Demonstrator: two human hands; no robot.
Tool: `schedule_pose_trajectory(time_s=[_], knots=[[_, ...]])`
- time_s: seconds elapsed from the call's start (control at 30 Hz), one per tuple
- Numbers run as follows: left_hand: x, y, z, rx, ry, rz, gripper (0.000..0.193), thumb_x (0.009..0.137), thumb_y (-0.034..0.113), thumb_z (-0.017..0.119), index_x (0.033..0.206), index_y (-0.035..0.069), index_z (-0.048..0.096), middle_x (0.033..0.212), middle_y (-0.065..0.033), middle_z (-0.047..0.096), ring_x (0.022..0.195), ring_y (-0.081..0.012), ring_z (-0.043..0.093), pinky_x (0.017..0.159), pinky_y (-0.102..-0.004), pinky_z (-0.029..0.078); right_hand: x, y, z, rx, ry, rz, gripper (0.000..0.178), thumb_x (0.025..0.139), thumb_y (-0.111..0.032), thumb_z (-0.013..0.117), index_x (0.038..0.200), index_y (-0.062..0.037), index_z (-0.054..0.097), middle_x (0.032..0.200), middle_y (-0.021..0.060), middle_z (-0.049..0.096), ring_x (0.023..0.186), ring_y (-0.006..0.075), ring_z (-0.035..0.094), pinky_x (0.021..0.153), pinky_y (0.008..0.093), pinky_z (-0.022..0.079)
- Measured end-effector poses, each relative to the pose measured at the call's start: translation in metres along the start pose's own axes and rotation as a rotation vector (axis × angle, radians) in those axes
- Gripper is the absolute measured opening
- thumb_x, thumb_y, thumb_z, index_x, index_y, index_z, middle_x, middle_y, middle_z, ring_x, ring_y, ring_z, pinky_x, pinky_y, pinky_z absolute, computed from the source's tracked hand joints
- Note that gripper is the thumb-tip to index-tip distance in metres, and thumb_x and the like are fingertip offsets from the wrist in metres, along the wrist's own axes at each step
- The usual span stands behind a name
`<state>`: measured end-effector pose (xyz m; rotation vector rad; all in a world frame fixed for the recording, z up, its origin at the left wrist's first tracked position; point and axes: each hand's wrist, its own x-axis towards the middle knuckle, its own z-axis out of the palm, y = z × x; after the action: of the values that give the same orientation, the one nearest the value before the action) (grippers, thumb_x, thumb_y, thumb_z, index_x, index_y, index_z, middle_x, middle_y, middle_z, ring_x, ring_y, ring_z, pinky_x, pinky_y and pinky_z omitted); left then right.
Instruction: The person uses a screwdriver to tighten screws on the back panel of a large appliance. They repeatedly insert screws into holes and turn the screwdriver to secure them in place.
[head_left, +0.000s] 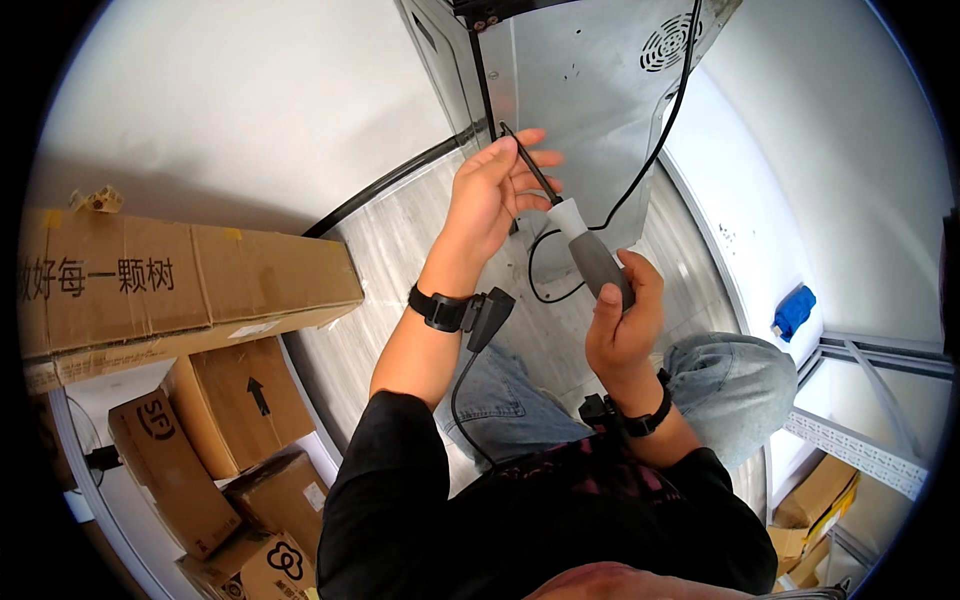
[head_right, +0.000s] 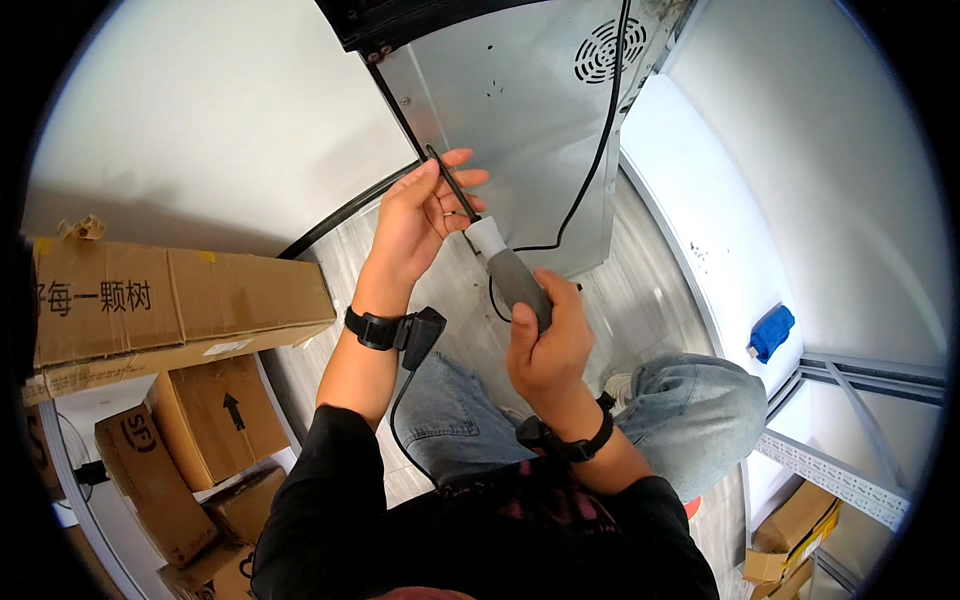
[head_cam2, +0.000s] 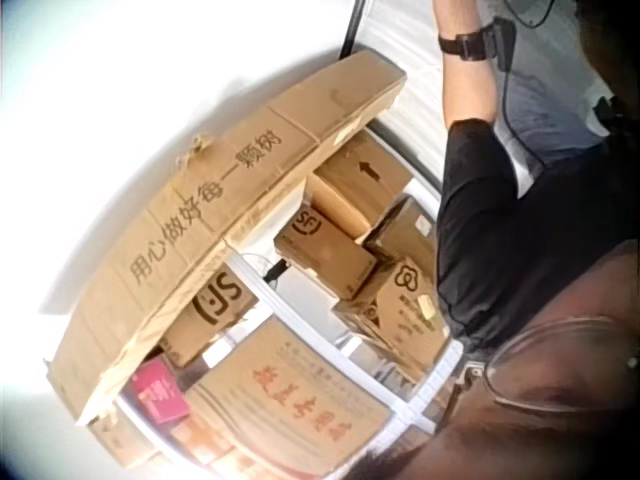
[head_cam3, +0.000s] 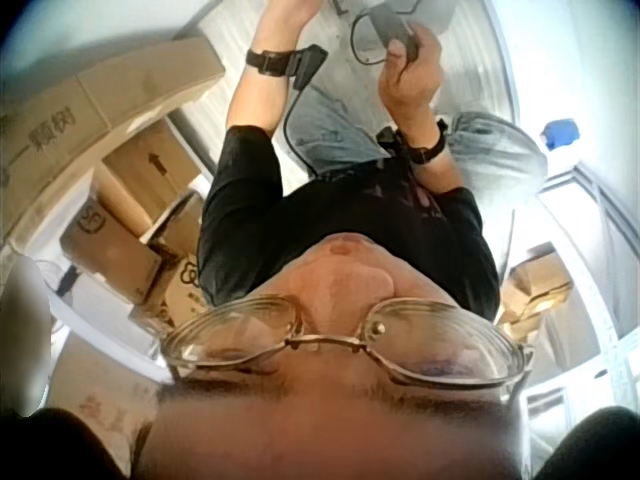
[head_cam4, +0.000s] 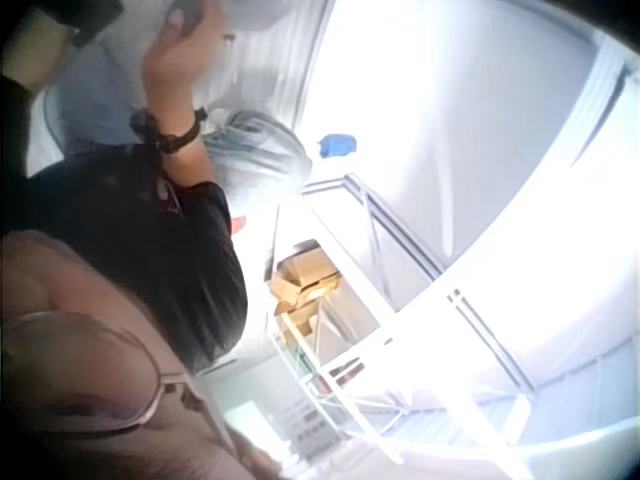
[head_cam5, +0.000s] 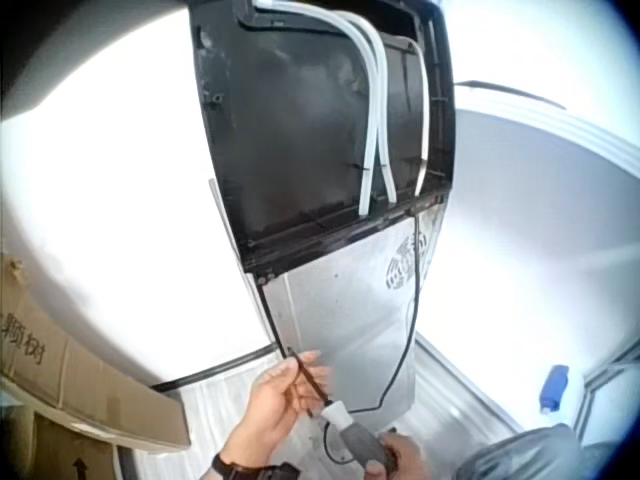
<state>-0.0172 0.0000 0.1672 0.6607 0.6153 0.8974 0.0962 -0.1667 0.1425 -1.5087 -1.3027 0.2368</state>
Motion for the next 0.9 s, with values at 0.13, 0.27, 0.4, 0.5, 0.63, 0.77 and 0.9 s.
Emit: schedule_pose_trajectory(time_s=[0.13,0.27,0.4,0.5,0.63,0.77,0.9], knots=[[0.004,-0.003,-0.012,0.091,-0.001,0.029,0.023,0.097,0.020,0.044,0.097,0.000,0.056,0.086,-0.0144,0.066,0.066,-0.0209,0.066,0.054,-0.0262,0.054,-0.001,-0.010,0.006,0.097,0.108,-0.092,0.041,0.087,-0.018,0.060,0.115,0.0069,0.044,0.096,0.0192,0.053,0.079,0.0306,0.055,0.072,0.0366,0.046],[0.008,-0.008,-0.019,0.114,-0.008,0.067,0.023,0.097,0.020,0.043,0.098,0.001,0.056,0.086,-0.0145,0.066,0.068,-0.0210,0.066,0.055,-0.0256,0.054,-0.002,0.000,0.010,-0.018,0.173,-0.238,0.039,0.089,-0.020,0.057,0.114,0.0072,0.045,0.097,0.0196,0.053,0.080,0.0302,0.055,0.073,0.0362,0.046],[0.005,-0.007,-0.006,0.073,0.030,0.061,0.021,0.097,0.020,0.045,0.096,0.002,0.056,0.082,-0.0124,0.066,0.064,-0.0198,0.066,0.053,-0.0240,0.052,-0.006,0.002,0.008,0.030,0.126,-0.055,0.038,0.090,-0.024,0.056,0.111,0.0063,0.048,0.098,0.0210,0.055,0.081,0.0314,0.056,0.073,0.0371,0.045],[-0.002,-0.002,0.001,0.075,-0.008,0.029,0.020,0.096,0.021,0.046,0.094,0.004,0.057,0.080,-0.0109,0.066,0.062,-0.0190,0.066,0.052,-0.0232,0.051,0.000,-0.009,-0.006,0.105,-0.153,0.186,0.039,0.090,-0.028,0.057,0.110,0.0051,0.049,0.100,0.0226,0.055,0.084,0.0336,0.056,0.071,0.0367,0.046],[0.003,-0.005,-0.010,0.150,-0.001,0.058,0.018,0.096,0.020,0.048,0.092,0.004,0.057,0.080,-0.0103,0.067,0.062,-0.0180,0.066,0.050,-0.0222,0.051,0.006,-0.011,-0.007,0.065,-0.179,0.061,0.042,0.087,-0.027,0.062,0.114,0.0029,0.047,0.090,0.0194,0.058,0.073,0.0319,0.058,0.063,0.0343,0.047],[0.004,-0.007,-0.009,0.168,0.038,0.052,0.017,0.096,0.019,0.048,0.091,0.005,0.057,0.080,-0.0099,0.067,0.061,-0.0175,0.066,0.049,-0.0211,0.050,0.009,0.001,0.005,-0.010,0.026,-0.181,0.044,0.085,-0.023,0.065,0.114,0.0018,0.045,0.076,0.0143,0.060,0.060,0.0282,0.058,0.057,0.0326,0.047],[0.005,-0.008,-0.009,0.163,0.042,0.070,0.018,0.095,0.019,0.048,0.092,0.004,0.057,0.080,-0.0102,0.067,0.062,-0.0177,0.066,0.051,-0.0215,0.051,0.001,-0.004,0.003,0.147,-0.040,0.080,0.043,0.083,-0.022,0.067,0.112,0.0013,0.045,0.074,0.0135,0.060,0.059,0.0262,0.058,0.057,0.0310,0.047]])
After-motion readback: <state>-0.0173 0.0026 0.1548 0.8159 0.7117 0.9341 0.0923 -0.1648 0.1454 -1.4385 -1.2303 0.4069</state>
